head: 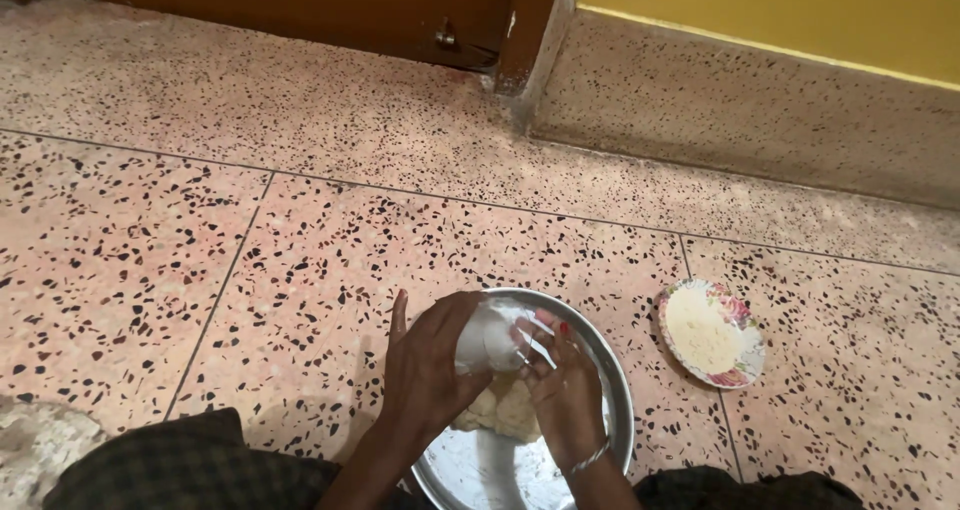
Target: The person kneads a ball of dough by hand on a metal tray. They repeatedly press, fold, and turn the dough, occasionally adding water from a nearby glass to adjust the consistency.
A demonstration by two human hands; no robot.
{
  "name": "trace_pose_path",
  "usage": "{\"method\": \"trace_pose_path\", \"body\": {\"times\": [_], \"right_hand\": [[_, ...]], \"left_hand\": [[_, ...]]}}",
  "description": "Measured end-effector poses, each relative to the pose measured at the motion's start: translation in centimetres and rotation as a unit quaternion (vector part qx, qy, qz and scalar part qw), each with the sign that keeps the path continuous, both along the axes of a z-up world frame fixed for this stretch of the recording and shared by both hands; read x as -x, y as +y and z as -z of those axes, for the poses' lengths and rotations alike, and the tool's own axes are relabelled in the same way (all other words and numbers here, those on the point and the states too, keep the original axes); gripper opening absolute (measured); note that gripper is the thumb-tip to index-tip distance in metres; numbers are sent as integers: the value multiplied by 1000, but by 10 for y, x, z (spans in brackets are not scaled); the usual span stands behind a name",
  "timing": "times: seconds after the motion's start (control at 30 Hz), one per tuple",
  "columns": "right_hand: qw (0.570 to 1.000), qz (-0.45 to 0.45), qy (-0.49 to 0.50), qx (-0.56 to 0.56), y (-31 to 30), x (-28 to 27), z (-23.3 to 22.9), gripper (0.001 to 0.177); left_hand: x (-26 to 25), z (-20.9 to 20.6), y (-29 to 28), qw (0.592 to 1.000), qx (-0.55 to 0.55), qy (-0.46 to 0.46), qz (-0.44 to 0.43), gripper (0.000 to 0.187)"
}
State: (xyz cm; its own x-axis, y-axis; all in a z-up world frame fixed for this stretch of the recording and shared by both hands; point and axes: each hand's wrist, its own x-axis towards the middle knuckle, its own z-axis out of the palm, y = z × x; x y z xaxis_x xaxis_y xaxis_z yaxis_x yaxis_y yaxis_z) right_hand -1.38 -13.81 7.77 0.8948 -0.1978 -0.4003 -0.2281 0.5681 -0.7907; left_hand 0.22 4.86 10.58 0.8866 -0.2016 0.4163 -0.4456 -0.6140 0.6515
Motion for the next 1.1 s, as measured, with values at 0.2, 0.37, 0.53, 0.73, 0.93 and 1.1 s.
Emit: {"method": "trace_pose_path", "body": {"times": [0.2,0.37,0.53,0.73,0.93,1.1], "right_hand": [[989,-20,77,-123,-18,-8,67,42],[969,-1,111,-221,-24,-8,90,35],[965,21,124,-229,-26,-7,89,34],[966,1,124,-225,-29,-6,91,32],[952,-5,123,-279,-32,-7,102,26],[940,-4,150,-305,-35,-7,99,25]], "left_hand": [[2,3,5,996,-79,-22,17,85],[-1,4,7,994,-91,-57,22,79],[1,5,5,996,-79,-42,19,81],[-1,6,4,995,-89,-37,25,84],[-2,8,4,992,-104,-58,36,83],[0,10,2,995,-80,-60,23,81]]}}
